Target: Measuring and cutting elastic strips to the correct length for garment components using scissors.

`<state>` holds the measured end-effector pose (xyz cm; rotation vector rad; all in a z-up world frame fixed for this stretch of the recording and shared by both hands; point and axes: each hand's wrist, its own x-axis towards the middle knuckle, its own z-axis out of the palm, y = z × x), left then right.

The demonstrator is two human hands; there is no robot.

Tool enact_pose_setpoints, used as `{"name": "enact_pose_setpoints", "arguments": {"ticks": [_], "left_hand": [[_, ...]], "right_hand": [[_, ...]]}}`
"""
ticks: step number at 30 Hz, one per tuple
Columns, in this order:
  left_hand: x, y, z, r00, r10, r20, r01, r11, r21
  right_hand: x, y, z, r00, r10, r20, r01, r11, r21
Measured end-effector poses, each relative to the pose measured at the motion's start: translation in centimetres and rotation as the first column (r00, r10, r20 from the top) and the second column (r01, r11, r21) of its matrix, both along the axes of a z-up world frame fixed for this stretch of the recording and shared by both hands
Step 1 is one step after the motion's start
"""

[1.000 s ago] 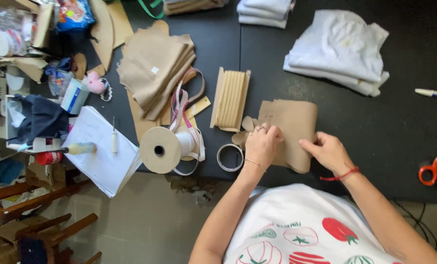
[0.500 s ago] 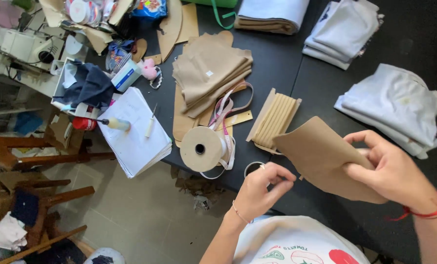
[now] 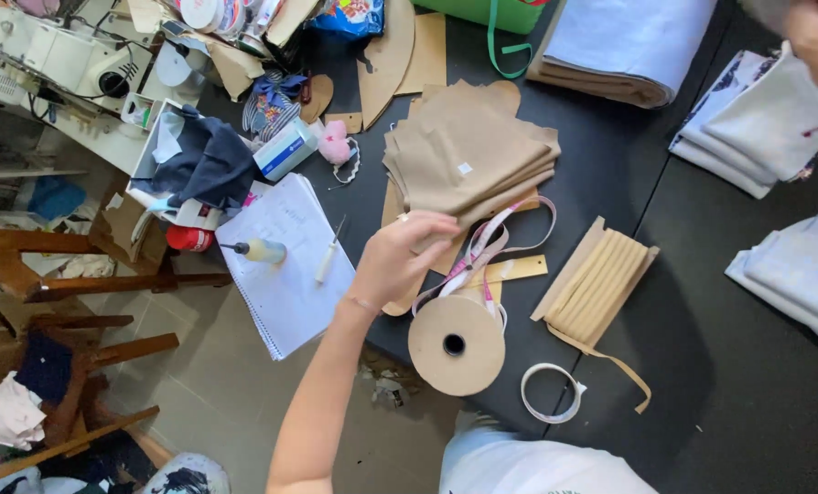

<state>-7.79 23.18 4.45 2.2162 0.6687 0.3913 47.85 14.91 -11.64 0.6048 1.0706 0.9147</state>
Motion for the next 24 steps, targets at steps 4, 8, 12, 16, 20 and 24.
{"name": "enact_pose_setpoints", "arguments": {"ticks": [4, 8, 12, 16, 20, 24], "left_hand": [[5.3, 3.3, -10.3, 0.962, 0.034, -0.269, -0.007, 0.995, 0.102], [7.9, 3.8, -15.4, 0.856, 0.019, -0.516, 0.244, 0.867, 0.435], [7.8, 4.7, -16.2, 0.909, 0.098, -0.406, 0.128, 0.86, 0.495], [8.4, 5.5, -17.4, 0.898, 0.162, -0.409, 0.144, 0.77, 0.622], [10.3, 9.0, -11.5, 0.872, 0.174, -0.457, 0.06, 0.89, 0.453], [10.9, 13.2, -2.8, 0.86, 0.087, -0.503, 0.015, 0.98, 0.196]], "right_hand": [[-12.9, 1.6, 4.8, 0.008, 0.685, -0.729, 0.523, 0.618, 0.587], [-20.5, -0.3, 5.0, -0.452, 0.628, -0.634, 0.672, 0.707, 0.221], [-28.0, -6.3, 10.5, -0.698, 0.612, -0.371, 0.699, 0.694, -0.171], [-31.5, -12.6, 11.3, -0.68, 0.712, -0.177, 0.615, 0.422, -0.666], [-33.6, -17.6, 10.6, -0.475, 0.88, 0.004, 0.482, 0.264, -0.836], [-35.0, -20.6, 10.6, -0.353, 0.925, 0.14, 0.368, 0.275, -0.888]]}}
